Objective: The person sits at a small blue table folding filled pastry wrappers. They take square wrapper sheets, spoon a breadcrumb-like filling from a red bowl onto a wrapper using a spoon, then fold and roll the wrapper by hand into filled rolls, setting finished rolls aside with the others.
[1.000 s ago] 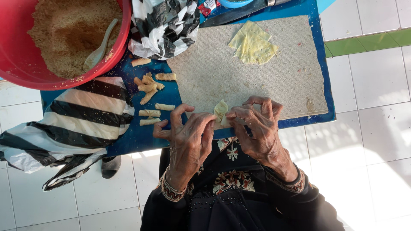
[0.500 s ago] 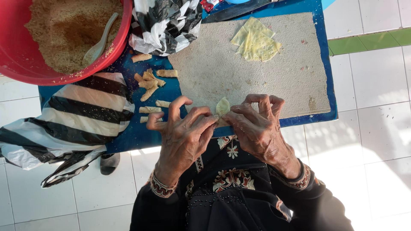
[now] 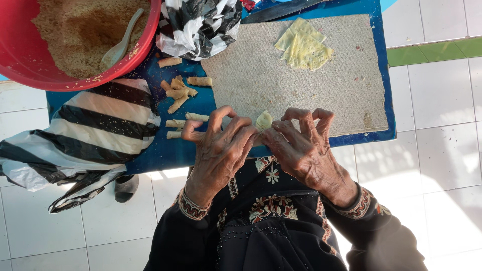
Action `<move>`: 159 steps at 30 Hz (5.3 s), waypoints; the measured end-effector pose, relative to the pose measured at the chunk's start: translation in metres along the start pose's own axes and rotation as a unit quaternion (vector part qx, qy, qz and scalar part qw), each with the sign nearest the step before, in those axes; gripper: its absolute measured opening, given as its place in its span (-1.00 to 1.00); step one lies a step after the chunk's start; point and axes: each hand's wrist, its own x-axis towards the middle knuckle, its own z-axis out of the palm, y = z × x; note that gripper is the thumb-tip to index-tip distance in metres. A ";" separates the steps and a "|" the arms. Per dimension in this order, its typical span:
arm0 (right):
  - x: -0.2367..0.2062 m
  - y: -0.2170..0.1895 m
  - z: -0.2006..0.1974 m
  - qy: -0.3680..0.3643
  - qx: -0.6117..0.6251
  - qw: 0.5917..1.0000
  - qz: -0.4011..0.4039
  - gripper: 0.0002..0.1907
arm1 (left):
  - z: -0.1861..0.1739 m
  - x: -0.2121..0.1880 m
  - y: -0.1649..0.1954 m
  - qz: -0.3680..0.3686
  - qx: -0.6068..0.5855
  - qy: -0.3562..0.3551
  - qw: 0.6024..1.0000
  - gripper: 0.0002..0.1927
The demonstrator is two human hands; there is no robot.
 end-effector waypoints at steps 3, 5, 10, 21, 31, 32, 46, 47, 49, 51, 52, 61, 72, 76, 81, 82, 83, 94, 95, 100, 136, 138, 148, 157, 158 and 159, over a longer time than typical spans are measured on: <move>-0.001 -0.001 0.002 -0.001 -0.019 1.000 -0.011 -0.62 | -0.002 0.002 0.000 -0.003 -0.004 -0.003 1.000 -0.83; -0.001 0.001 0.004 -0.018 -0.013 1.000 -0.003 -0.61 | -0.003 0.003 -0.001 -0.004 -0.023 -0.002 1.000 -0.84; 0.004 0.006 0.005 -0.033 0.049 0.998 0.034 -0.62 | -0.003 0.006 -0.004 -0.007 -0.047 -0.005 0.999 -0.78; 0.007 0.009 -0.001 -0.051 0.070 0.996 0.030 -0.63 | 0.003 0.007 -0.002 -0.015 -0.037 0.002 0.999 -0.82; 0.017 0.023 -0.001 -0.091 0.140 0.984 0.055 -0.76 | -0.001 0.010 -0.004 -0.033 -0.089 0.016 0.995 -0.80; 0.018 0.022 0.000 -0.091 0.140 0.984 0.059 -0.78 | 0.000 0.011 -0.004 -0.036 -0.092 0.019 0.995 -0.80; 0.006 0.019 0.011 -0.042 0.104 0.992 0.052 -0.62 | 0.006 0.006 -0.005 -0.020 -0.060 0.009 0.998 -0.78; 0.004 0.016 0.010 -0.045 0.098 0.993 0.057 -0.61 | 0.007 0.006 -0.005 -0.018 -0.057 0.009 0.998 -0.78; 0.003 0.013 0.009 -0.032 0.080 0.995 0.054 -0.60 | 0.007 0.008 -0.004 -0.015 -0.053 0.007 0.998 -0.77; 0.002 0.011 0.008 0.001 0.060 0.997 0.039 -0.59 | 0.006 0.008 -0.004 -0.015 -0.051 0.003 0.999 -0.78; 0.003 0.009 0.008 0.005 0.054 0.998 0.037 -0.61 | 0.005 0.009 -0.004 -0.019 -0.052 0.003 0.998 -0.79; 0.009 0.014 0.009 -0.017 0.062 0.996 0.058 -0.68 | 0.005 0.015 -0.002 -0.041 -0.085 0.018 0.995 -0.83; 0.010 0.025 0.014 -0.014 0.106 0.991 0.083 -0.75 | 0.010 0.009 -0.004 -0.011 -0.034 0.013 0.999 -0.81; 0.004 0.018 0.013 0.003 0.054 0.996 0.072 -0.72 | 0.011 0.012 -0.003 0.007 -0.004 0.033 0.999 -0.83; -0.001 0.013 0.013 0.020 0.020 0.998 0.058 -0.72 | 0.010 0.016 0.000 0.007 0.006 0.027 1.000 -0.81; -0.001 0.013 0.013 0.022 0.017 0.998 0.058 -0.72 | 0.009 0.017 0.001 0.004 0.006 0.023 1.000 -0.82; -0.001 0.013 0.014 0.024 0.014 0.998 0.059 -0.71 | 0.008 0.016 0.002 0.001 0.006 0.018 1.000 -0.82; 0.002 0.027 0.022 0.024 0.125 0.986 0.103 -0.76 | 0.020 0.006 -0.002 0.019 0.051 0.053 0.997 -0.78; 0.001 0.027 0.022 0.026 0.109 0.989 0.100 -0.76 | 0.023 0.005 -0.002 0.021 0.057 0.059 0.996 -0.78; -0.003 0.018 0.020 0.042 0.007 0.997 0.065 -0.71 | 0.025 0.004 -0.001 0.026 0.151 0.047 0.987 -0.79; -0.004 0.012 0.022 0.032 -0.078 0.992 0.095 -0.66 | 0.021 0.016 -0.001 0.009 0.068 0.031 0.997 -0.73; -0.003 0.011 0.020 0.032 -0.086 0.991 0.096 -0.67 | 0.020 0.019 -0.002 0.008 0.057 0.032 0.998 -0.73; -0.002 0.007 0.017 -0.006 -0.105 0.988 0.115 -0.63 | 0.011 0.024 -0.002 -0.040 0.021 0.031 0.998 -0.51; 0.009 0.016 0.016 -0.042 -0.130 0.986 0.101 -0.51 | 0.015 0.022 -0.005 -0.057 -0.029 0.032 0.997 -0.50; 0.011 0.017 0.015 -0.043 -0.128 0.986 0.097 -0.48 | 0.015 0.023 -0.005 -0.052 -0.005 0.027 0.998 -0.51; 0.013 0.018 0.015 -0.045 -0.126 0.987 0.093 -0.45 | 0.014 0.022 -0.005 -0.047 0.017 0.021 0.999 -0.52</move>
